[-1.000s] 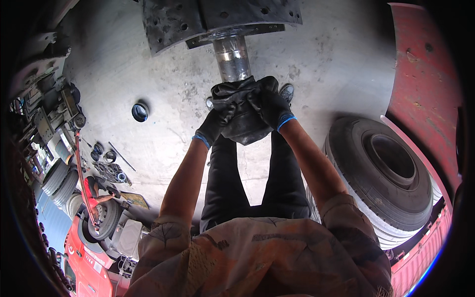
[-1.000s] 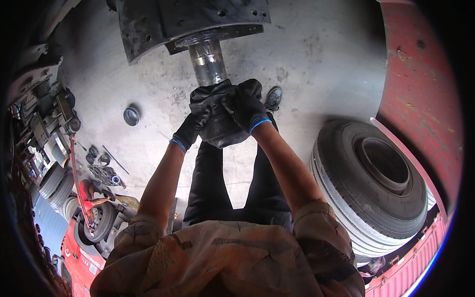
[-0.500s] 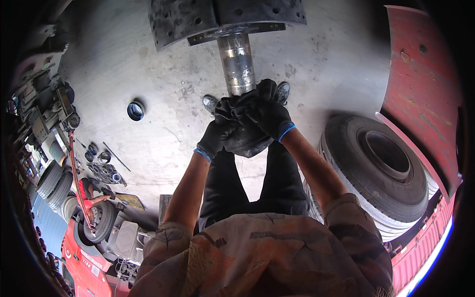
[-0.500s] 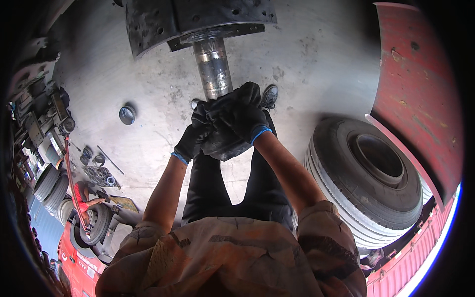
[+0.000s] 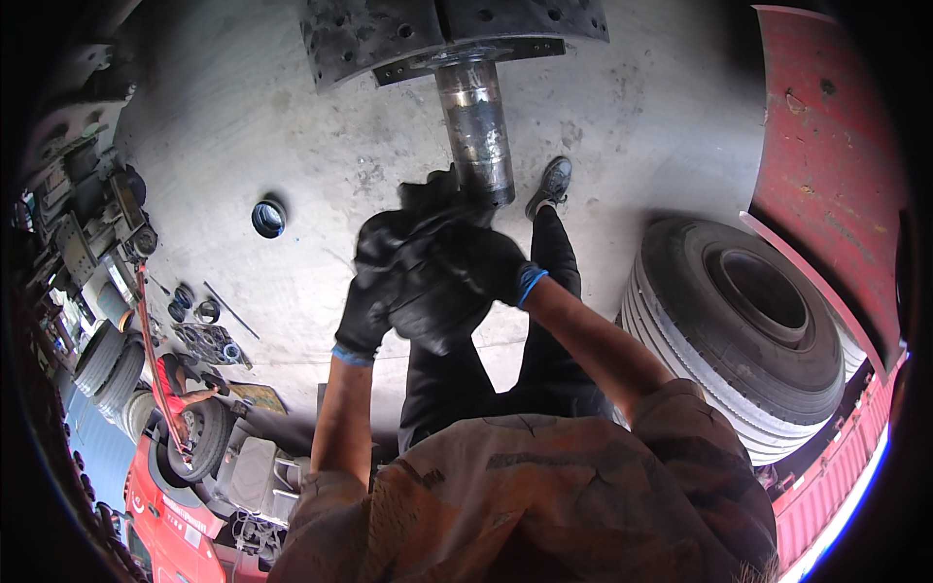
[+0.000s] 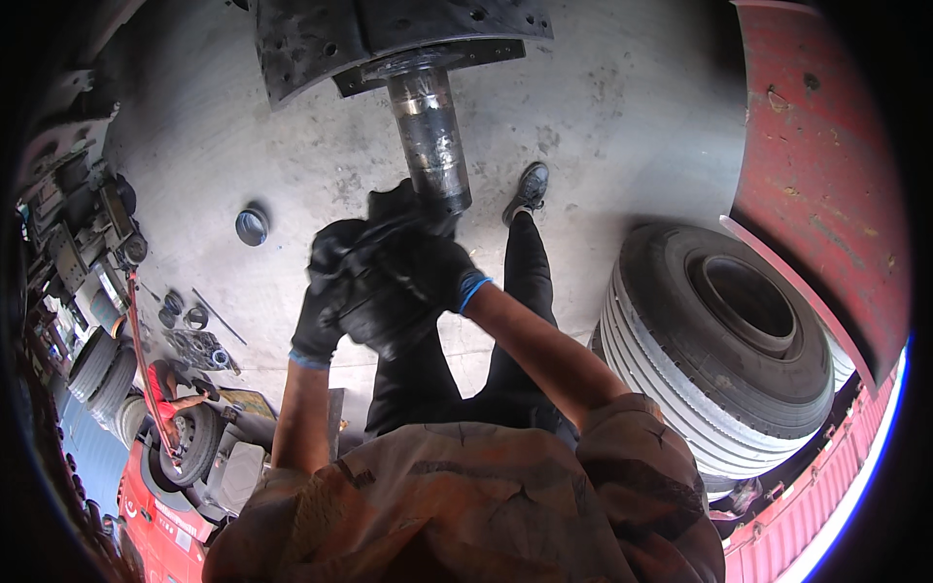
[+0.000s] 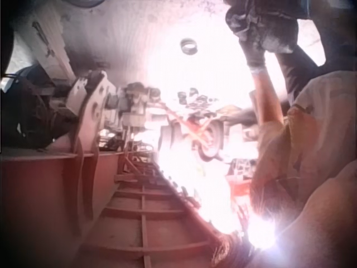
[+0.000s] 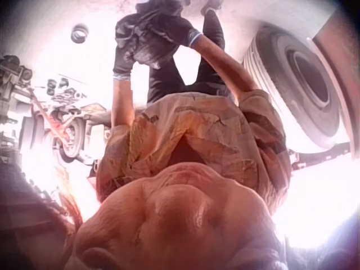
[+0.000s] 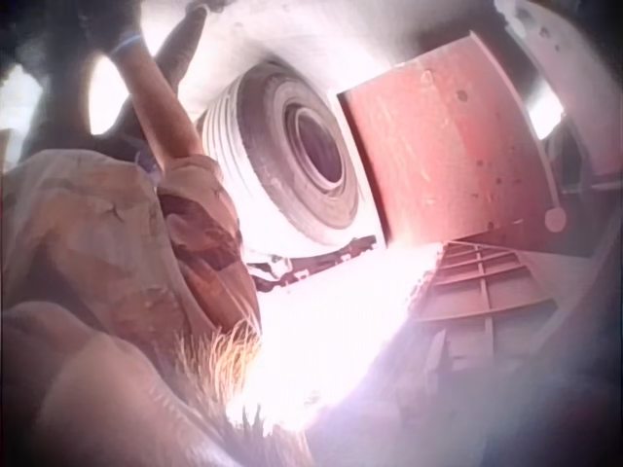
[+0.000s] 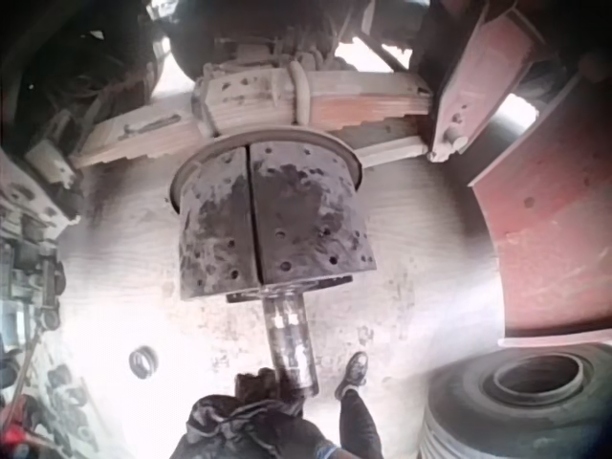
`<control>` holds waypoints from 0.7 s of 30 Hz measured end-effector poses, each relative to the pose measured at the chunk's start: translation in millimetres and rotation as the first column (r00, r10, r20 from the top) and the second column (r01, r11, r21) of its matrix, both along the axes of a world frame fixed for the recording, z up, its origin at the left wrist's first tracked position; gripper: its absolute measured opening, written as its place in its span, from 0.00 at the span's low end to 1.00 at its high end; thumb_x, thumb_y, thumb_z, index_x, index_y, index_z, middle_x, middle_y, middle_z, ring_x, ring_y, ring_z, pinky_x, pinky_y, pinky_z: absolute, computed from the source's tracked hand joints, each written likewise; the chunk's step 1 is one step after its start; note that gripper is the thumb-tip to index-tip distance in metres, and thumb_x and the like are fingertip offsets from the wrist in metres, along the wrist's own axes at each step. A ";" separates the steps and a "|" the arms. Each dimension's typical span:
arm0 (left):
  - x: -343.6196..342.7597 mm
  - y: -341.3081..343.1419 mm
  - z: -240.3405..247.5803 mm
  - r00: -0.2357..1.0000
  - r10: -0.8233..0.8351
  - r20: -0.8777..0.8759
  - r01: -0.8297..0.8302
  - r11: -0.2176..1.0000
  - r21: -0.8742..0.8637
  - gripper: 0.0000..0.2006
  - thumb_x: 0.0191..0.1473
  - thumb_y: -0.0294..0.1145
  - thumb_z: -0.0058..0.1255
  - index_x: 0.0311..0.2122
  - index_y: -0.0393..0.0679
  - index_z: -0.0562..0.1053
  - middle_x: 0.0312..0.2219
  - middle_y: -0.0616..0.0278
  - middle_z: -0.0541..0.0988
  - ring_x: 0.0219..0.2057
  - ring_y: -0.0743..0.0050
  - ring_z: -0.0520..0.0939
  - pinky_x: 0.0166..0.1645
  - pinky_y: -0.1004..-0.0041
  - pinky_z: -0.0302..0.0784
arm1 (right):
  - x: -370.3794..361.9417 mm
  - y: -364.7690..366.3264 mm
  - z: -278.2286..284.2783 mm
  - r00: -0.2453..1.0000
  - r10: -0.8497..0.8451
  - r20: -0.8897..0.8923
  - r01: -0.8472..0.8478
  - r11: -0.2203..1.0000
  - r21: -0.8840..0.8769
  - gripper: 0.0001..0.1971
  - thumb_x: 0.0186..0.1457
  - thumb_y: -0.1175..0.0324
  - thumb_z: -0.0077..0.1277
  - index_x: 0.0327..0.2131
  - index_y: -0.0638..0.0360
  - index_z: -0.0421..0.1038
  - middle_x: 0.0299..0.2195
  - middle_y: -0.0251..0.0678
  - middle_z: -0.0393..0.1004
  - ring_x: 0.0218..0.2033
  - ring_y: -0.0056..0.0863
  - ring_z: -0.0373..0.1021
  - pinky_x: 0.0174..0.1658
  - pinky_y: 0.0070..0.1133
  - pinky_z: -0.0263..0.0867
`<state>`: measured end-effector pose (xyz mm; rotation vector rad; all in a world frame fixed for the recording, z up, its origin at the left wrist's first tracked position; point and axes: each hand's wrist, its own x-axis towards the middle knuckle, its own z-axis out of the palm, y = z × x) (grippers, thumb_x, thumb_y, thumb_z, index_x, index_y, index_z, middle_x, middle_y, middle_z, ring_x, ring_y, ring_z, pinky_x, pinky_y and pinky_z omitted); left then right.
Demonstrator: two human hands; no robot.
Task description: The person wipes a cylindrical metal axle or shaft with a black cloth, rotating it to clean multiple sides. The person then moves to a second axle and repeats the wiping process. The person also wipes a thin metal rod with the cloth.
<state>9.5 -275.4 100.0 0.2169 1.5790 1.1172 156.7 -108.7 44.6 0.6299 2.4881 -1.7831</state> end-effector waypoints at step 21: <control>-65.1 -143.5 85.2 0.501 0.805 0.318 -0.860 0.505 0.076 0.26 0.58 0.45 0.42 0.58 0.42 0.60 0.54 0.55 0.66 0.55 0.60 0.66 0.62 0.62 0.55 | -84.1 -34.1 -53.0 0.763 -0.254 0.595 0.441 -0.469 -0.765 0.31 0.57 0.52 0.47 0.59 0.54 0.52 0.58 0.40 0.58 0.59 0.32 0.56 0.58 0.27 0.55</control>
